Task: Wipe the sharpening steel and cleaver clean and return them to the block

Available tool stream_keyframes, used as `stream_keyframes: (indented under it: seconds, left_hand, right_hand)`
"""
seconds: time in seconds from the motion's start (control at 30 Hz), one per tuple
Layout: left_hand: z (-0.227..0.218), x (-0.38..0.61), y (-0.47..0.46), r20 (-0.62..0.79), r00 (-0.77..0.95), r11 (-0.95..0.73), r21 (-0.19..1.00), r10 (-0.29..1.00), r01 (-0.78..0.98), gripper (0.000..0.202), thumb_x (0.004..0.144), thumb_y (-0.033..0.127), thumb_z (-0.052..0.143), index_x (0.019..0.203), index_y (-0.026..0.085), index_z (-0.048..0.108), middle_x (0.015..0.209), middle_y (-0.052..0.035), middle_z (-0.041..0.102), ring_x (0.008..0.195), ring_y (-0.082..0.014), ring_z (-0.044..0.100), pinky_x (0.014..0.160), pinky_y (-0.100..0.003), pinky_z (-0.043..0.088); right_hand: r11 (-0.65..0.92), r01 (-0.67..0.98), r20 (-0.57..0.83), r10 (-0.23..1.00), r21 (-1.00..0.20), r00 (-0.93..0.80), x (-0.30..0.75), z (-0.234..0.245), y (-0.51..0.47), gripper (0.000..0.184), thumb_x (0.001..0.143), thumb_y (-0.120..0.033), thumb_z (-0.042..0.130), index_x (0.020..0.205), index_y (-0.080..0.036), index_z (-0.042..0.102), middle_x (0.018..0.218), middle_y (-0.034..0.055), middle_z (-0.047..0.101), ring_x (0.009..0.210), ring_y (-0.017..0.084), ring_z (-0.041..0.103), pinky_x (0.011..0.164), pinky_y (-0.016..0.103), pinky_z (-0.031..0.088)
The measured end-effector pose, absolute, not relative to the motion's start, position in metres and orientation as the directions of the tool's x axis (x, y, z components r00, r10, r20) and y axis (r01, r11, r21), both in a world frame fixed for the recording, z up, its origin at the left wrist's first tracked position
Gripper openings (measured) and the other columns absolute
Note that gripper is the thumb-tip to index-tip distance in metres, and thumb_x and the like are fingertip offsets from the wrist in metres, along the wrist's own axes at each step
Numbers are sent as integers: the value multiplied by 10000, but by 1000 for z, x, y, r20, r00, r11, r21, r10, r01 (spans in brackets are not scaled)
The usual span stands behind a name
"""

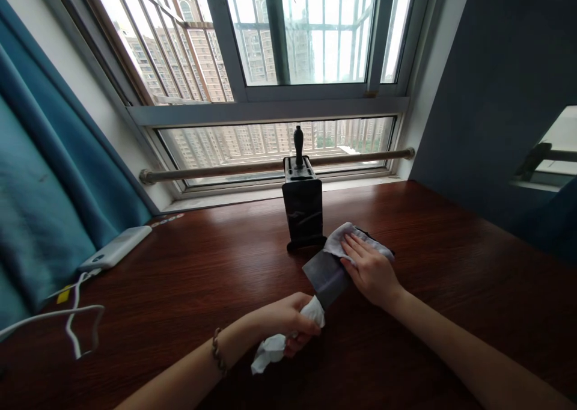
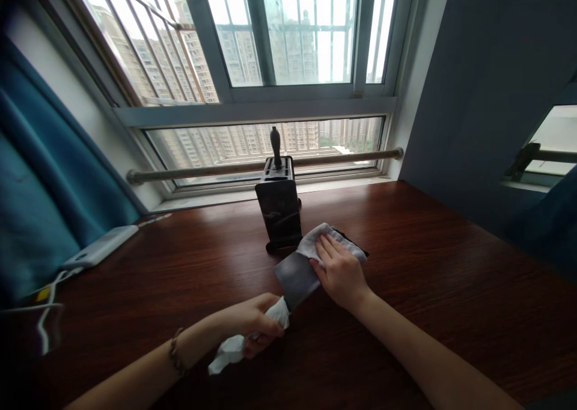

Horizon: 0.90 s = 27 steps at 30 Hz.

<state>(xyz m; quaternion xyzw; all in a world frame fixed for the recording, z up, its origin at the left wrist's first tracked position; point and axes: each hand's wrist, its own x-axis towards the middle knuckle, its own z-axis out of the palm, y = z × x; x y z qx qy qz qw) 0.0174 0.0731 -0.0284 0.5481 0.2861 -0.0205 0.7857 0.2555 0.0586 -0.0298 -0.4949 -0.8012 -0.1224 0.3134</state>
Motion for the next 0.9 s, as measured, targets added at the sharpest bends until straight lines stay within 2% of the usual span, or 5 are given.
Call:
stream_keyframes:
  seconds: [0.27,0.53,0.77,0.83,0.9]
  left_hand:
    - [-29,18,69,-463,822,389,861,332,328,235,642,195,635,767,171,438,434,68,451,347,-86,381,302,-179,382]
    - [-29,17,70,-459,839,365,865,294,345,240,638,207,655,743,174,442,446,66,460,328,-95,399,285,-192,388]
    - [-32,20,68,-484,787,324,868,382,376,162,594,206,615,571,147,466,407,27,464,303,-103,402,272,-201,366]
    - [-31,20,68,-490,787,324,865,376,383,181,582,206,616,537,148,451,395,23,455,297,-104,393,269,-212,367]
    - [-31,20,68,-480,802,332,867,355,372,179,595,206,634,667,153,479,420,47,469,314,-104,402,284,-207,380]
  right_hand:
    - [770,634,477,586,-73,-656,229,-21,34,570,1037,-437,198,1286,-56,542,1407,111,377,1331,243,284,1095,425,299]
    - [405,908,678,698,-106,-232,255,-36,61,481,1031,-318,281,1225,5,580,1316,169,472,1258,298,378,1055,456,332]
    - [793,609,446,556,-29,-702,228,-19,34,569,1033,-434,191,1312,-56,513,1436,124,327,1355,245,226,1109,423,257]
    - [804,593,446,543,-32,-711,224,-17,30,560,1034,-434,191,1306,-73,521,1432,102,339,1350,234,240,1106,415,261]
    - [754,655,498,585,-44,-640,227,-19,34,515,1039,-392,209,1296,-86,534,1420,82,362,1341,222,261,1096,413,274]
